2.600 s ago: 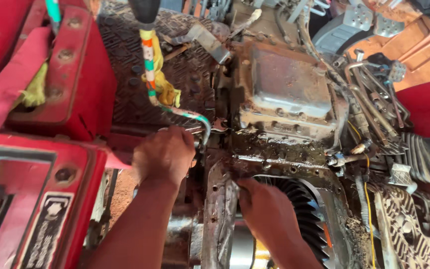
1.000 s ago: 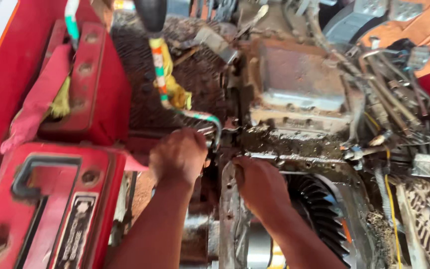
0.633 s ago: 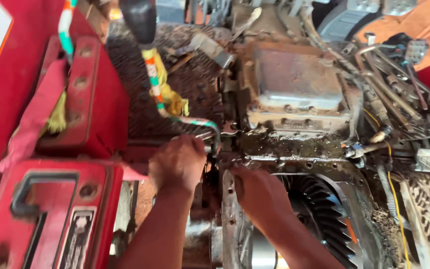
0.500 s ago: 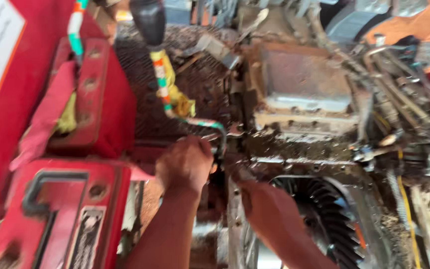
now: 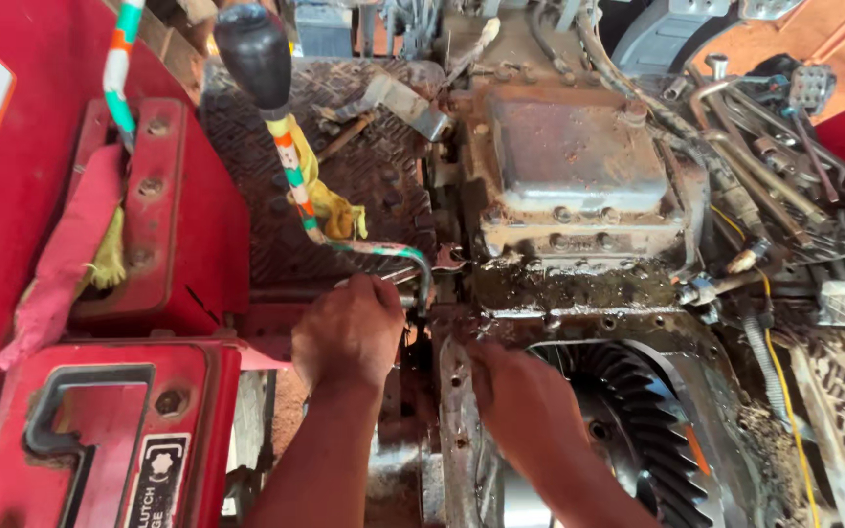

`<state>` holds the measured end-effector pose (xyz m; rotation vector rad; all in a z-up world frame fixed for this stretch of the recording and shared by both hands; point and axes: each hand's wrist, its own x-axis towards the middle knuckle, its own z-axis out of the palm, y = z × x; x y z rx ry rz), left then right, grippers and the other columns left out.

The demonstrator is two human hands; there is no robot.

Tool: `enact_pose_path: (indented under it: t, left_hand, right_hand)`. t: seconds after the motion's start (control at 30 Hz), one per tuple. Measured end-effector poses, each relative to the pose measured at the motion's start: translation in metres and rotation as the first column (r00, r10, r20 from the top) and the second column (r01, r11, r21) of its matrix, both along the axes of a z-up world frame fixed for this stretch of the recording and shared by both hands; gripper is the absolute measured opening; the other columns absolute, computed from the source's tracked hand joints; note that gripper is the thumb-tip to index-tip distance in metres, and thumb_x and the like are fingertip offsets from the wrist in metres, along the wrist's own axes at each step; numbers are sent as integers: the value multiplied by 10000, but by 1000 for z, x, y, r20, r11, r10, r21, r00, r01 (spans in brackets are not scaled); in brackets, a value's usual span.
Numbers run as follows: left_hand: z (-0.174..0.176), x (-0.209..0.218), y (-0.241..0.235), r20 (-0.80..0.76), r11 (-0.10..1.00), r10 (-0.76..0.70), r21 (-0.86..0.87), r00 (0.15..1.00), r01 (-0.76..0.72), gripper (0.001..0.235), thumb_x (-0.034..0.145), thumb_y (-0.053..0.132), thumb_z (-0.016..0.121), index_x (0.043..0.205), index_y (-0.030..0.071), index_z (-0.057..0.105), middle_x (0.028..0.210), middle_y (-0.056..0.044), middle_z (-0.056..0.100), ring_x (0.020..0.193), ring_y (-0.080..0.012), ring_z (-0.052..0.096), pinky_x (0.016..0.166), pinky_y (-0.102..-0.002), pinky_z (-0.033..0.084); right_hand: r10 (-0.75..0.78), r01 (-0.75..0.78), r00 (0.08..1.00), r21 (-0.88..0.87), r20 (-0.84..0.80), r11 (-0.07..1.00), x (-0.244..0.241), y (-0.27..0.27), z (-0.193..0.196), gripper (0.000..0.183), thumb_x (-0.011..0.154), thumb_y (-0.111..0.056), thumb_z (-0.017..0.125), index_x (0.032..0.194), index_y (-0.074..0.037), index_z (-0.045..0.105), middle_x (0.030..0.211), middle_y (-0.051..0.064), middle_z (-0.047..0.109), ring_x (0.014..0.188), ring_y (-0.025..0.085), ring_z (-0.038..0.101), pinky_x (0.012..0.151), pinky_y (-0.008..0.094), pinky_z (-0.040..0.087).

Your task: The person uses a wrench to tighten a bolt on a red tractor engine. They repeatedly adjust the wrench and apply force to secure the component while the camera shakes significantly.

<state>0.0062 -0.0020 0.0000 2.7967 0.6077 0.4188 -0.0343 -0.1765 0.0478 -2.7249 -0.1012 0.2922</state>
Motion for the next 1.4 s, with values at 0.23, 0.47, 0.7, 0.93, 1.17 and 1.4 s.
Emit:
enact_pose_path:
  t: [0.23, 0.47, 0.7, 0.93, 1.17, 1.4]
  left_hand:
    - [-5, 0, 2, 44, 999, -40, 7, 998, 39, 320, 945, 390, 559, 789, 161, 718, 728, -111, 738, 685, -348, 729, 594, -518, 591]
    - [-12, -6, 5, 100, 999, -49, 14, 994, 47, 342, 951, 388, 540, 782, 152, 720, 765, -116, 744, 716, -357, 729, 634, -521, 592]
    - [0, -4, 4, -43, 996, -21, -88, 999, 17, 368, 960, 418, 523, 813, 149, 727, 819, -115, 750, 750, -378, 728, 654, -548, 587]
    - [2, -2, 1, -2, 998, -17, -54, 1000, 17, 343, 949, 386, 534, 796, 144, 722, 799, -112, 751, 733, -368, 730, 646, -535, 591]
    - [1, -2, 2, -38, 998, -12, -58, 999, 9, 348, 964, 381, 526, 804, 143, 724, 803, -110, 747, 739, -366, 731, 647, -536, 590]
    - [4, -3, 6, -16, 993, -54, -104, 998, 52, 371, 973, 401, 527, 814, 133, 730, 821, -125, 751, 764, -350, 739, 674, -512, 594]
  right_hand:
    - [42, -50, 985, 48, 168, 998, 1, -4, -14, 283, 944, -265, 568, 1162, -176, 725, 942, 153, 754, 889, 398, 708, 783, 525, 548]
    - [21, -26, 995, 48, 102, 999, 2, 7, -11, 304, 970, -279, 545, 1221, -220, 706, 963, 154, 737, 892, 395, 707, 775, 533, 551]
    - [-126, 148, 983, 169, -132, 975, -33, 9, -10, 496, 887, -350, 631, 1382, -339, 605, 903, 98, 766, 848, 339, 734, 743, 491, 561]
    - [-284, 290, 896, -34, -341, 957, -50, -30, -20, 455, 924, -444, 683, 1352, -340, 573, 790, 120, 773, 786, 262, 797, 769, 424, 594]
    - [-88, 85, 992, -38, -93, 996, -25, -35, -10, 370, 913, -353, 593, 1263, -276, 684, 904, 76, 777, 850, 312, 752, 785, 462, 577]
    - [8, -12, 999, -151, -32, 988, -2, -30, -4, 279, 922, -360, 607, 1114, -218, 751, 884, 149, 752, 881, 382, 707, 800, 505, 557]
